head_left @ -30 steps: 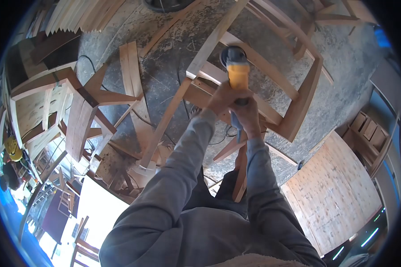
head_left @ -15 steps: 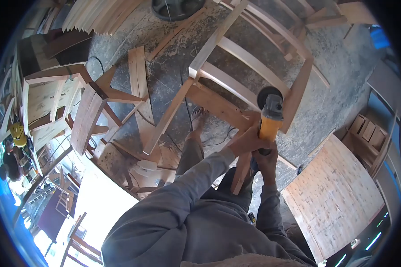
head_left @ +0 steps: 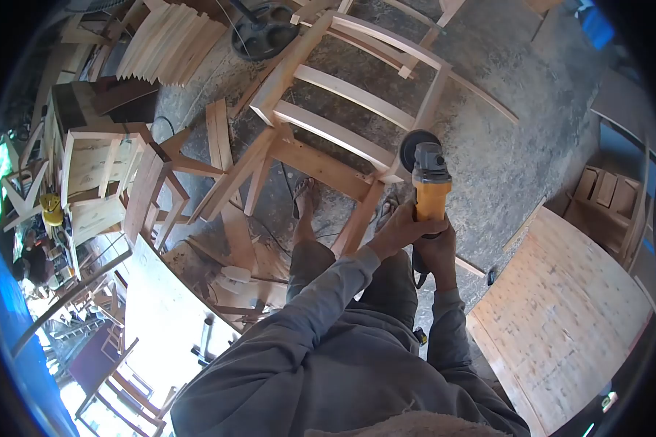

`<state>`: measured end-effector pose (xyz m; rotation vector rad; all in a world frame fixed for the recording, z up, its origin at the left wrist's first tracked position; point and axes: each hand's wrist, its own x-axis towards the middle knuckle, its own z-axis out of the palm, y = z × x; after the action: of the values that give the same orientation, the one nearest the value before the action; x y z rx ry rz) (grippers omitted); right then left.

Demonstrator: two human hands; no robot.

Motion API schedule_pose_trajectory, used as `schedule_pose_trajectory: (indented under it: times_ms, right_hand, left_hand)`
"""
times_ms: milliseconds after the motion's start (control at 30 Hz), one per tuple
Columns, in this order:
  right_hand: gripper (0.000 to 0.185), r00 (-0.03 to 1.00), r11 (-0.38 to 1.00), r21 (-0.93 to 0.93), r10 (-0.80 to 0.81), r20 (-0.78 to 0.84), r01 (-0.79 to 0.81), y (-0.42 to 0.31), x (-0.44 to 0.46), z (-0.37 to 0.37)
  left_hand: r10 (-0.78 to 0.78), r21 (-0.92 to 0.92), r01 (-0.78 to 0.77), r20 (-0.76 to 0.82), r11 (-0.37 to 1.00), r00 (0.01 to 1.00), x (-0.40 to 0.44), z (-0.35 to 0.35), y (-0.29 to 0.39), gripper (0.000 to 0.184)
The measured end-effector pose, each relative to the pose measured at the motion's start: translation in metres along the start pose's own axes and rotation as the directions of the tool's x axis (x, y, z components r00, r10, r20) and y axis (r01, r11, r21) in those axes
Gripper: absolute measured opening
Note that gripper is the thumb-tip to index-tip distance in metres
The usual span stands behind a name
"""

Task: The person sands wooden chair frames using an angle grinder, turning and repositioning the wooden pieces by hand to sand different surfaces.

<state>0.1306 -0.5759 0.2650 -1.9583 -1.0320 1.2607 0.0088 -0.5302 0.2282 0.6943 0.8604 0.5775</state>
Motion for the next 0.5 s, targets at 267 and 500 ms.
schedule_pose_trajectory:
  times_ms: [267,500]
  right_hand:
    - [0.047,0.977,0.989,0.136,0.022,0.212,-0.052,0.037,-0.012,-0.071]
    - [0.048,0.935,0.995,0.001,0.094,0.341,-0.1,0.065,-0.015,-0.096]
  left_hand:
    - [0.126,0.458,-0.051,-0.133,0.888,0.983,-0.044,0.013,-0.019,0.054]
    - [0.028,0.622,0.469,-0.62,0.627,0.784,-0.118,-0.062,-0.073,0.062]
